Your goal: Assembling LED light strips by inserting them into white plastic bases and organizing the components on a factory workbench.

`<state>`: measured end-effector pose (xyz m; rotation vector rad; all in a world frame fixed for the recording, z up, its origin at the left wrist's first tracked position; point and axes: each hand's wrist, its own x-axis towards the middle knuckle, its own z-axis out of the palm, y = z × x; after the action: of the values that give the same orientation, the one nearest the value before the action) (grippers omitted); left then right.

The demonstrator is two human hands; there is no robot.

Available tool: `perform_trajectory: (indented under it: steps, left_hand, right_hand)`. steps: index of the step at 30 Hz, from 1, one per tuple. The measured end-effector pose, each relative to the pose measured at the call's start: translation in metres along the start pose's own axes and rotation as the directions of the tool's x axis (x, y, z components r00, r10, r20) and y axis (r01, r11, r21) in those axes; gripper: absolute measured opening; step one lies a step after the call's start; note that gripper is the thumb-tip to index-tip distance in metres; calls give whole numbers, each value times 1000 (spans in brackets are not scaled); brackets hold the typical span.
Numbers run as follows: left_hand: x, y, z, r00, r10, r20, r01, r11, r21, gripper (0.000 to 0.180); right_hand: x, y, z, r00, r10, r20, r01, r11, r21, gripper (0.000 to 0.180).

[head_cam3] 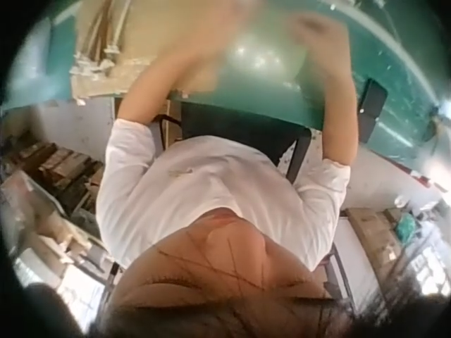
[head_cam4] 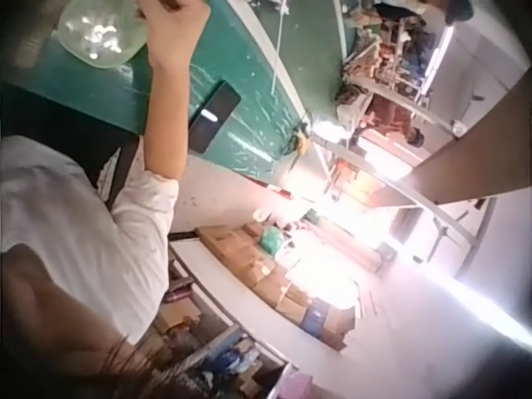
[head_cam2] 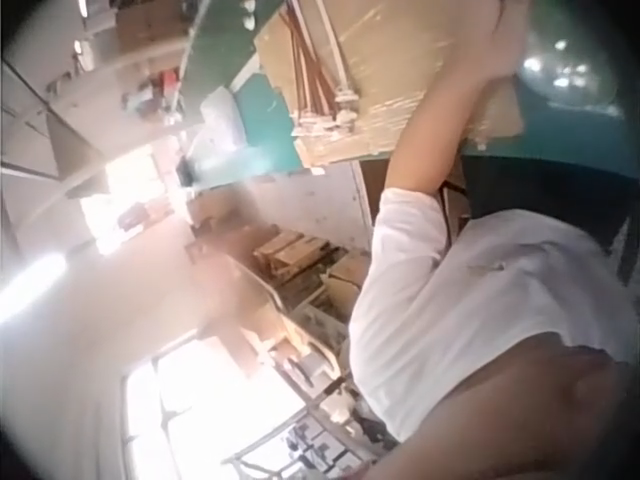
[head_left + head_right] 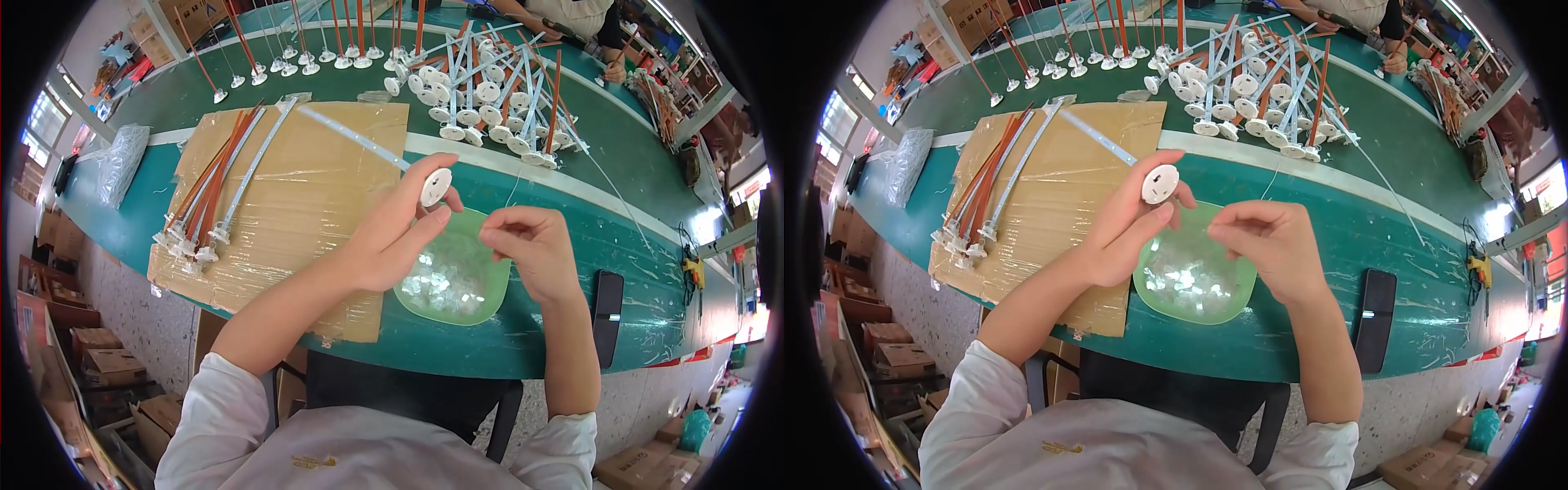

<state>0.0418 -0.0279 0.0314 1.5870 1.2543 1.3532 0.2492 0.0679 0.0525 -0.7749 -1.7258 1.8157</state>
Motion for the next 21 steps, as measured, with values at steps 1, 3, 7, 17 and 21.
perform_trajectory:
  steps: [1, 3, 7, 17, 21]
  left_hand:
    - [1, 1, 0, 999, 9, 40, -6, 997, -78, 52]
    - [1, 4, 3, 997, 19, 81, -6, 989, -151, 61]
    - [2, 5, 9, 987, 115, 114, -104, 990, -97, 67]
    - [-4, 3, 16, 977, 210, 30, -212, 975, 68, 62]
    - [-4, 2, 19, 985, 173, 22, -173, 985, 26, 62]
  right_hand:
    - [0, -1, 2, 999, -11, -32, 10, 999, -34, 13]
    - [-3, 1, 12, 987, -83, -138, 102, 985, 139, 11]
    - [-5, 6, 32, 934, -217, -284, 243, 968, 62, 10]
    - [-5, 18, 50, 877, -381, -291, 434, 889, 144, 13]
    - [-5, 21, 56, 882, -354, -312, 410, 903, 132, 12]
